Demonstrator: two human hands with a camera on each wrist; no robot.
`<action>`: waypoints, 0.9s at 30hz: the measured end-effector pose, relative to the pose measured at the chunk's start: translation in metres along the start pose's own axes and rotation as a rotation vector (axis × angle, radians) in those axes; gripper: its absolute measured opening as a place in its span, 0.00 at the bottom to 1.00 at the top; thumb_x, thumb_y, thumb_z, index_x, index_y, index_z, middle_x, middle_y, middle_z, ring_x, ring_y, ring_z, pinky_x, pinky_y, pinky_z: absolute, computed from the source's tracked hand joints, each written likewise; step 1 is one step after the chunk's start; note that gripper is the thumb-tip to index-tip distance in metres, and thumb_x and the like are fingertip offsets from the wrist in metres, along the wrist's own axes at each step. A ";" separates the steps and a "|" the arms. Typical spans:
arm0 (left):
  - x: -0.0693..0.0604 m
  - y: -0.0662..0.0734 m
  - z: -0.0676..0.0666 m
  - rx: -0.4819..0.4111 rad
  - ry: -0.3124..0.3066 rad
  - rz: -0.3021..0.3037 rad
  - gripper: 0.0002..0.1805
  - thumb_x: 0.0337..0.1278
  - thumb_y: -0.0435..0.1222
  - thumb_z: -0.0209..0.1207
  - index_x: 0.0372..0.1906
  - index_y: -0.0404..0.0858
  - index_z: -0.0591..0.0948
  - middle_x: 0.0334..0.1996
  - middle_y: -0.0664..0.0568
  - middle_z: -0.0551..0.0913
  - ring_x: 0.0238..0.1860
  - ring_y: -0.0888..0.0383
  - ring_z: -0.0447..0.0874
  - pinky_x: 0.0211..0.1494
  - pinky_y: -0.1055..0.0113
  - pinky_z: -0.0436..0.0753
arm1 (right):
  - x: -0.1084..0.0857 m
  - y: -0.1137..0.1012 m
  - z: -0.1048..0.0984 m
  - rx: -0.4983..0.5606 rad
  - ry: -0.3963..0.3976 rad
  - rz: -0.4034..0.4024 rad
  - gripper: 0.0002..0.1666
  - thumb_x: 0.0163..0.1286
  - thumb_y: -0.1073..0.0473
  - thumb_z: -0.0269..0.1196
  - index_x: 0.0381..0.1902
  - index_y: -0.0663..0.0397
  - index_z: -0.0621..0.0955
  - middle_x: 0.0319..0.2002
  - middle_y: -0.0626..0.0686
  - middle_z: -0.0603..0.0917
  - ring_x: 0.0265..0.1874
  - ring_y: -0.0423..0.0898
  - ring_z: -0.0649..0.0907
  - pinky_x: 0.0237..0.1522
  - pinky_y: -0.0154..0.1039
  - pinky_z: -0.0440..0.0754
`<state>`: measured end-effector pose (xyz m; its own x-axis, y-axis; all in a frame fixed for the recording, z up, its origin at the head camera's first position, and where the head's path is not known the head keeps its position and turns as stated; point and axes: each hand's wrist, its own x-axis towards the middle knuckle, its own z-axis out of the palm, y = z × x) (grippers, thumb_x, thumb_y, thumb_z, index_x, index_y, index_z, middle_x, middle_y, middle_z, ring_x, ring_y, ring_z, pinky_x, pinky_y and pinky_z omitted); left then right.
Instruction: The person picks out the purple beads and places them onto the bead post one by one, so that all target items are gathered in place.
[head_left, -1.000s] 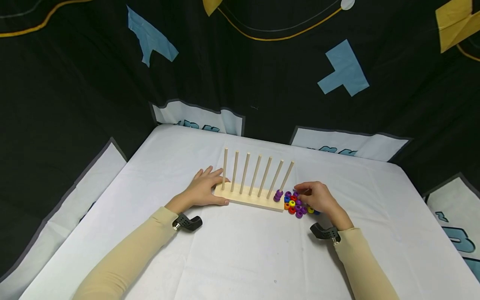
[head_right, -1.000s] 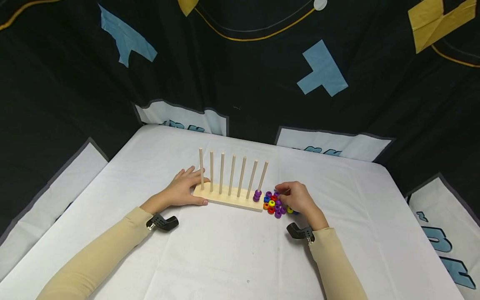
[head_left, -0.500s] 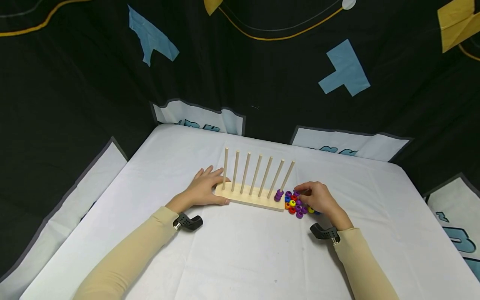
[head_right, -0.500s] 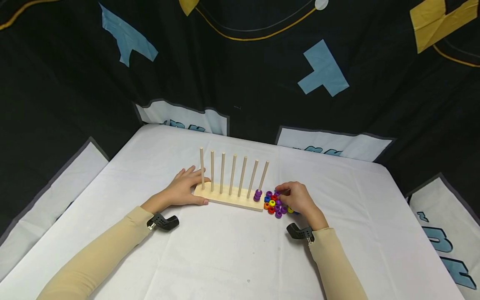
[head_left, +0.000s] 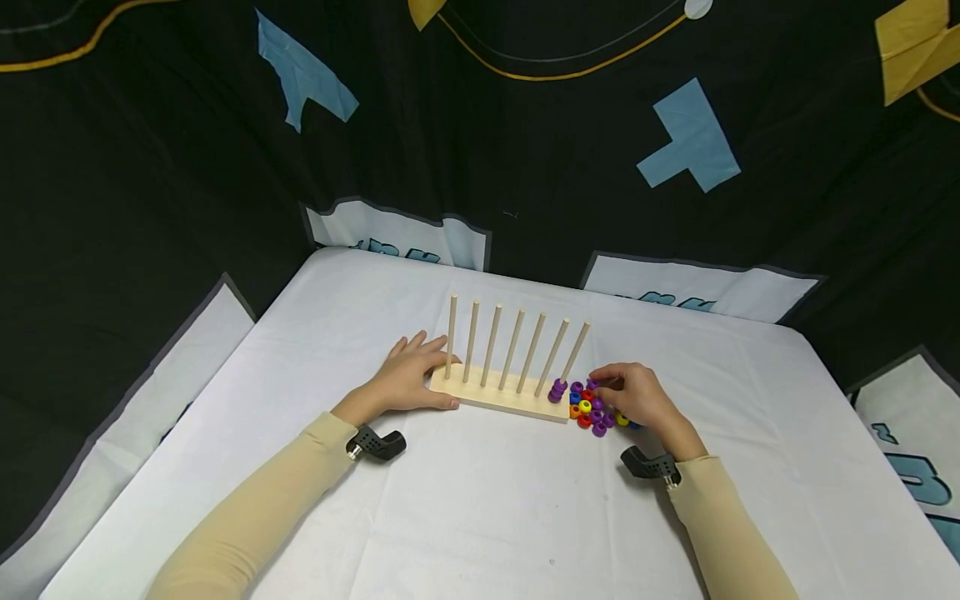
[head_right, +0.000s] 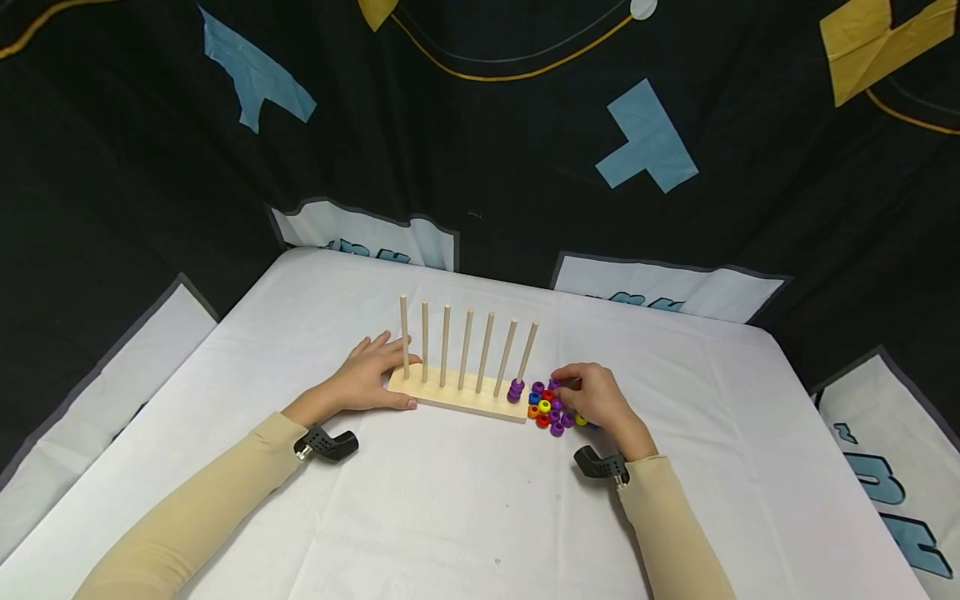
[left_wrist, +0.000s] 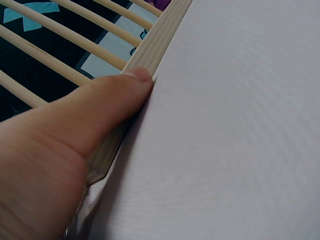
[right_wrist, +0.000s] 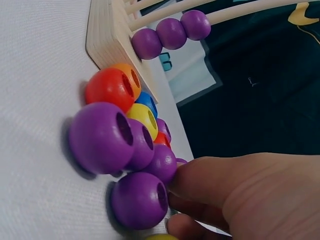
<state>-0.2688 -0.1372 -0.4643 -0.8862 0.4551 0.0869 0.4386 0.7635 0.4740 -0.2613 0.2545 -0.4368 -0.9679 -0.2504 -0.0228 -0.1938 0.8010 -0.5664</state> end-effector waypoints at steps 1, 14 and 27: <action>0.000 0.000 0.000 0.000 -0.001 -0.001 0.40 0.44 0.59 0.74 0.64 0.48 0.81 0.78 0.39 0.63 0.81 0.30 0.48 0.80 0.30 0.44 | 0.000 0.000 0.000 0.002 0.001 -0.003 0.16 0.67 0.66 0.67 0.52 0.63 0.86 0.46 0.62 0.89 0.38 0.49 0.85 0.44 0.44 0.89; 0.001 0.000 0.001 -0.001 -0.001 -0.003 0.40 0.44 0.60 0.73 0.64 0.47 0.81 0.78 0.39 0.63 0.81 0.30 0.48 0.80 0.30 0.44 | -0.002 -0.003 -0.009 0.013 0.074 0.007 0.17 0.69 0.60 0.66 0.54 0.61 0.85 0.48 0.62 0.89 0.45 0.55 0.88 0.52 0.53 0.87; 0.001 0.000 0.000 0.005 0.006 0.002 0.39 0.44 0.59 0.73 0.63 0.47 0.82 0.77 0.38 0.64 0.80 0.28 0.50 0.79 0.29 0.45 | -0.007 -0.012 -0.019 0.060 0.174 -0.055 0.18 0.70 0.62 0.66 0.55 0.63 0.84 0.49 0.63 0.90 0.46 0.59 0.89 0.51 0.56 0.87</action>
<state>-0.2697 -0.1363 -0.4645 -0.8861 0.4539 0.0935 0.4412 0.7646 0.4698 -0.2552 0.2567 -0.4145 -0.9702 -0.1907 0.1498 -0.2424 0.7535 -0.6111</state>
